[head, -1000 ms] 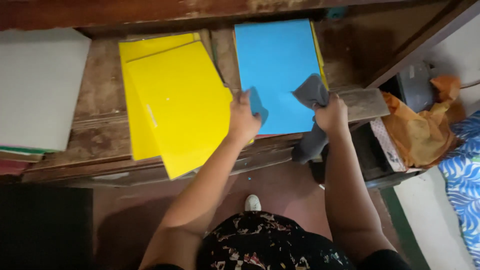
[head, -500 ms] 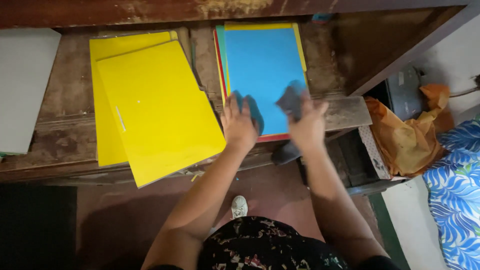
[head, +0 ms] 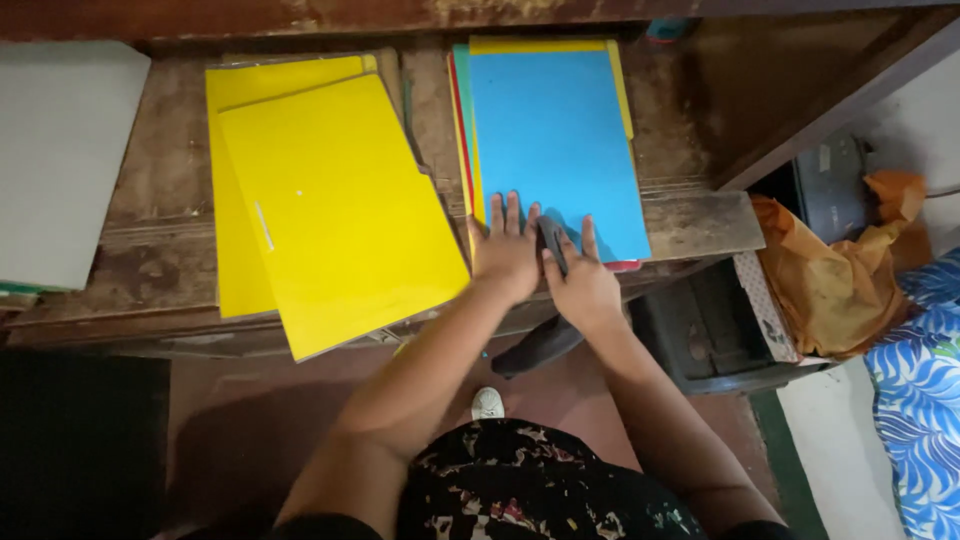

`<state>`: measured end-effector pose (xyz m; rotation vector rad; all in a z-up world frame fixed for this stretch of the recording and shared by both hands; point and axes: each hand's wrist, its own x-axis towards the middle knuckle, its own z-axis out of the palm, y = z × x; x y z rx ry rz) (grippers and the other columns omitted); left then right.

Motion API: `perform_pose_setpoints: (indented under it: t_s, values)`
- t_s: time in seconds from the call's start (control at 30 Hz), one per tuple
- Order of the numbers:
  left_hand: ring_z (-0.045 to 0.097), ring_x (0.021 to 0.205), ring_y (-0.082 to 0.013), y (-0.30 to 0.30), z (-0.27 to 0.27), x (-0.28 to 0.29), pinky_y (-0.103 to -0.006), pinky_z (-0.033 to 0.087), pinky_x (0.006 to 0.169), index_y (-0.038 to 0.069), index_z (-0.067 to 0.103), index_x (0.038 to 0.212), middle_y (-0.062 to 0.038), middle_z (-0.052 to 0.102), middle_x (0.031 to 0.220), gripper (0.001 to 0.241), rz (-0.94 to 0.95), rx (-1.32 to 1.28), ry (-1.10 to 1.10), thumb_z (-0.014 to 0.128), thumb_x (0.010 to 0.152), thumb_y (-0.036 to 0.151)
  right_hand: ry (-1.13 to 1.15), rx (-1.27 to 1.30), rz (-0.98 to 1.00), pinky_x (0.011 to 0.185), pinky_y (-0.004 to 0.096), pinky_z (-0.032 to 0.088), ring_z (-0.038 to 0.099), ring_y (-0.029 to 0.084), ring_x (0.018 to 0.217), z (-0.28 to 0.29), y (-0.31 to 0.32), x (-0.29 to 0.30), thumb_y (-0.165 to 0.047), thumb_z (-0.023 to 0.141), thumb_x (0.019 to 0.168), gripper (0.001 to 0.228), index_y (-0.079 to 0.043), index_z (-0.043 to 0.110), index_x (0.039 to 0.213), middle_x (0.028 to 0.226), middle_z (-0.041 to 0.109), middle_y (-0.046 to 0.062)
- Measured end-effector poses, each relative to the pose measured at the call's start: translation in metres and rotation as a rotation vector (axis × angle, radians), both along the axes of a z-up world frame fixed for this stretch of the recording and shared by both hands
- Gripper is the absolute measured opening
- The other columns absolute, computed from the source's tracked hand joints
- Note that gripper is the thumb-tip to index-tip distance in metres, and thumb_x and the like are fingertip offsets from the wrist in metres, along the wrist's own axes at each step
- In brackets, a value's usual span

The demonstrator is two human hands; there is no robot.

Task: Wipe down several colored file folders with a cloth to clean them.

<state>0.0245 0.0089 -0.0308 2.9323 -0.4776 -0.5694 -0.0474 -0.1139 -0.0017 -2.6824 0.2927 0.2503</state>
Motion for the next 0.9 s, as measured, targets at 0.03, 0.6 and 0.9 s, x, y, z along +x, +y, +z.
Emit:
perform_pose_setpoints:
  t_s: [0.03,0.6,0.9]
  values:
    - [0.008,0.156,-0.0352,0.009,-0.016,0.010,-0.0739,0.009,0.115,0.021,0.018,0.163,-0.014,0.013,0.170,0.074,-0.029,-0.113,-0.076,0.045,0.101,0.050,-0.047,-0.059,0.015,0.088,0.061,0.057,0.065,0.056,0.110,-0.008,-0.001,0.000,-0.052,0.043,0.102,0.059,-0.025,0.048,0.155,0.170,0.022,0.018]
    - [-0.016,0.157,-0.0367,0.230,0.070,-0.079,-0.0699,-0.019,0.115,0.024,0.014,0.166,-0.015,-0.005,0.173,0.093,-0.080,-0.132,0.167,0.064,0.089,0.006,-0.602,-0.050,-0.256,0.096,0.053,0.051,0.067,0.045,0.110,-0.042,-0.024,0.019,-0.045,0.068,0.106,0.044,-0.007,0.076,0.125,0.117,0.073,0.025]
    - [0.007,0.156,-0.0459,0.309,0.055,-0.068,-0.0660,0.004,0.123,0.015,0.033,0.161,-0.025,0.015,0.169,0.085,-0.177,-0.416,0.055,0.066,0.091,0.051,-1.275,0.382,0.043,0.099,0.045,0.033,0.044,0.034,0.105,0.102,0.173,0.031,-0.019,0.055,0.109,0.015,-0.007,0.058,0.117,0.107,0.045,0.015]
